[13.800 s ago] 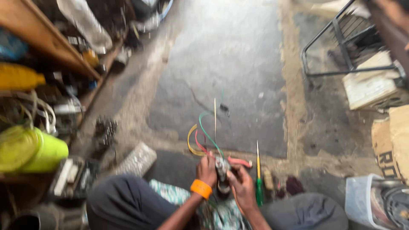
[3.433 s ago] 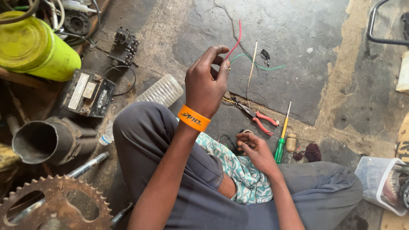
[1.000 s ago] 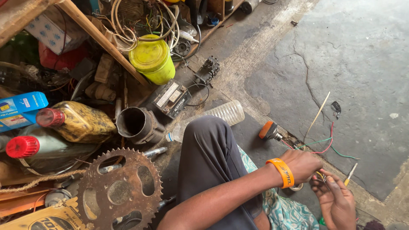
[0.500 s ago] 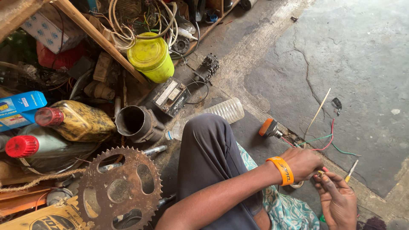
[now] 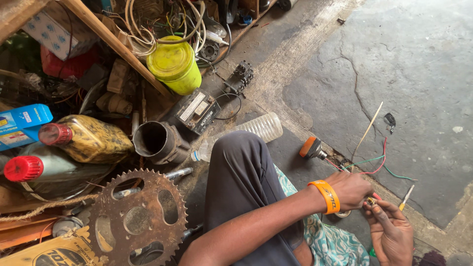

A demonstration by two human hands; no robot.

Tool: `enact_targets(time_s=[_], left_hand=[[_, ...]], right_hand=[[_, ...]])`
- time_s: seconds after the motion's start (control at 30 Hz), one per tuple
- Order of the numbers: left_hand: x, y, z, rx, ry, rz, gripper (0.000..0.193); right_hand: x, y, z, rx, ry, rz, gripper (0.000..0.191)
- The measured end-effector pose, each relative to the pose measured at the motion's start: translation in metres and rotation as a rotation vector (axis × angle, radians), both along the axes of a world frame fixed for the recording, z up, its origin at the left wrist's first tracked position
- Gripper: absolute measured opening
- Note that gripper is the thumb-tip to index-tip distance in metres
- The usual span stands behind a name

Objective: The person sits on the workshop floor repairing a small motorcycle electrical component with an orange housing. They open and reassemble its metal and plastic parts, route and position red and green wires, wrap the component with electrical tape, and use pliers to work on the wire ends.

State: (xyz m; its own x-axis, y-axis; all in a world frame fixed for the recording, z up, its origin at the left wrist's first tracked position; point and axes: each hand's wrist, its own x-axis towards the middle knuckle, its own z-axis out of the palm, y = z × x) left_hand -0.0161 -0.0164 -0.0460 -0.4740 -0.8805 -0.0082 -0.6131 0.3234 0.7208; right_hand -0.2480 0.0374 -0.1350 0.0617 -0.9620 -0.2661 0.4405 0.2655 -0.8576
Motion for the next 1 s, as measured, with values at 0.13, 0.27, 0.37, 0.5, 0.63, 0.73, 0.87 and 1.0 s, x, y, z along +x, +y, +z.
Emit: enact_targets(time_s=[0.13,0.27,0.37,0.5,0.63,0.73,0.87,1.0], left_hand=[[0.001,-0.001,-0.001,0.101,-0.017,-0.028,0.026],[-0.003,0.001,-0.007,0.126,-0.026,-0.044,0.027],[-0.007,0.000,-0.013,0.012,-0.098,-0.059,0.020],[-0.009,-0.002,-0.021,0.023,-0.130,-0.049,0.015],[-0.013,-0.001,-0.025,-0.070,-0.071,0.017,0.011],[-0.015,0.001,-0.024,-0.135,-0.026,0.035,0.011],[-0.012,0.000,-0.018,-0.095,0.100,0.091,0.013],[-0.007,-0.002,-0.013,-0.112,0.109,0.101,0.013]], right_hand=[[0.000,0.000,0.003,-0.029,0.092,0.017,0.024],[-0.003,-0.006,-0.006,0.082,0.169,0.044,0.019],[-0.006,-0.011,-0.019,0.129,0.231,0.069,0.020],[-0.016,-0.013,-0.037,0.126,0.305,0.089,0.023],[-0.023,-0.012,-0.048,0.119,0.197,0.098,0.023],[-0.023,-0.010,-0.045,0.146,0.072,0.075,0.024],[-0.017,-0.010,-0.023,0.105,0.014,0.074,0.018],[-0.002,-0.006,0.004,0.082,0.091,0.034,0.024]])
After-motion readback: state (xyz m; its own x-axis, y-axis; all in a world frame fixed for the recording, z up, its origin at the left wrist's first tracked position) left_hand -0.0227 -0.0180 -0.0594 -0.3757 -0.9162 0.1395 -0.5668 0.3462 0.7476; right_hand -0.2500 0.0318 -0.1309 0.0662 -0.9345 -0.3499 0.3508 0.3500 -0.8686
